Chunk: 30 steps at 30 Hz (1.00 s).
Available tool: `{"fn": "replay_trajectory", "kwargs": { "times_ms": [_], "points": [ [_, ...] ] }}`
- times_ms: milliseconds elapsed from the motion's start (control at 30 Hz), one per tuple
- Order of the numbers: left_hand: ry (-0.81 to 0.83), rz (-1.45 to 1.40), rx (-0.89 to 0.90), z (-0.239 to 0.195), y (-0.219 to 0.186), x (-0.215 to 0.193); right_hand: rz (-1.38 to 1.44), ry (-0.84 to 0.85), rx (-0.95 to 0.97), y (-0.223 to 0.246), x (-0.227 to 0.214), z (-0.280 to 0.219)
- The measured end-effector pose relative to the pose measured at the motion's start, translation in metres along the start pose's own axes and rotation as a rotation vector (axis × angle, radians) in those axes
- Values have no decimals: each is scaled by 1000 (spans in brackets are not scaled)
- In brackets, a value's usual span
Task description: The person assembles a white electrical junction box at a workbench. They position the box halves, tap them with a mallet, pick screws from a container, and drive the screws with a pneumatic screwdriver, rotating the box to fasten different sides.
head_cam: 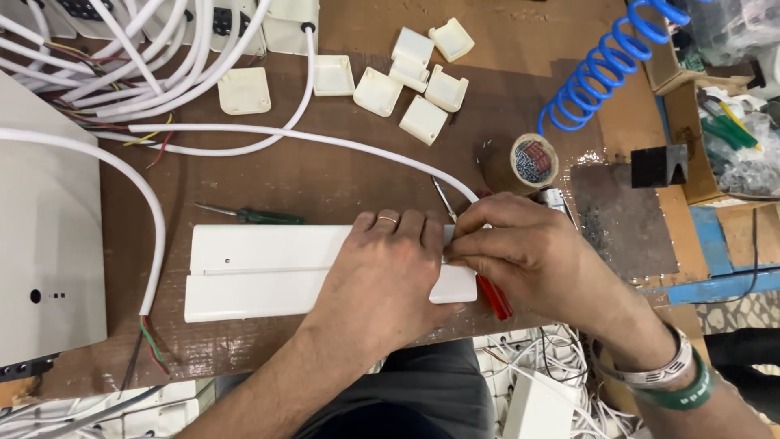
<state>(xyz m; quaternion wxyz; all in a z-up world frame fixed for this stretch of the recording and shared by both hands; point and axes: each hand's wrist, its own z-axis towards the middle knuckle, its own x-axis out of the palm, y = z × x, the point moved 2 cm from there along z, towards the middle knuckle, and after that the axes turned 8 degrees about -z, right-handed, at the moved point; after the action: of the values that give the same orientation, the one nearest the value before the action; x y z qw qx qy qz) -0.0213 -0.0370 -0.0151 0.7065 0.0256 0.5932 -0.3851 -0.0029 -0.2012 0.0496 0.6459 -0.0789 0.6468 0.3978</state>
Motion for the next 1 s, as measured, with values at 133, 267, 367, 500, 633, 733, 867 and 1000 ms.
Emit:
{"fn": "replay_trajectory", "kwargs": {
  "times_ms": [133, 267, 367, 500, 633, 733, 867, 1000],
  "points": [
    [-4, 2, 14, 0, 0, -1, -32, 35, -46, 1, -2, 3],
    [4, 8, 31, 0, 1, -2, -10, 8, -16, -1, -1, 3],
    [17, -8, 22, 1, 1, -1, -31, 41, -26, 2, -3, 5],
    [30, -12, 6, 1, 1, 0, -100, 87, -7, 7, -6, 7],
    [26, 13, 12, 1, 1, 2, -95, 55, 10, 7, -2, 7],
    [19, 29, 15, 2, 1, 2, -126, 30, 35, 7, 1, 4],
    [18, 9, 25, 2, 1, 2, -132, 49, 106, 6, -2, -1],
    [26, -12, 21, 1, 2, 2, -119, 58, -20, 12, -7, 7]
  ]
}}
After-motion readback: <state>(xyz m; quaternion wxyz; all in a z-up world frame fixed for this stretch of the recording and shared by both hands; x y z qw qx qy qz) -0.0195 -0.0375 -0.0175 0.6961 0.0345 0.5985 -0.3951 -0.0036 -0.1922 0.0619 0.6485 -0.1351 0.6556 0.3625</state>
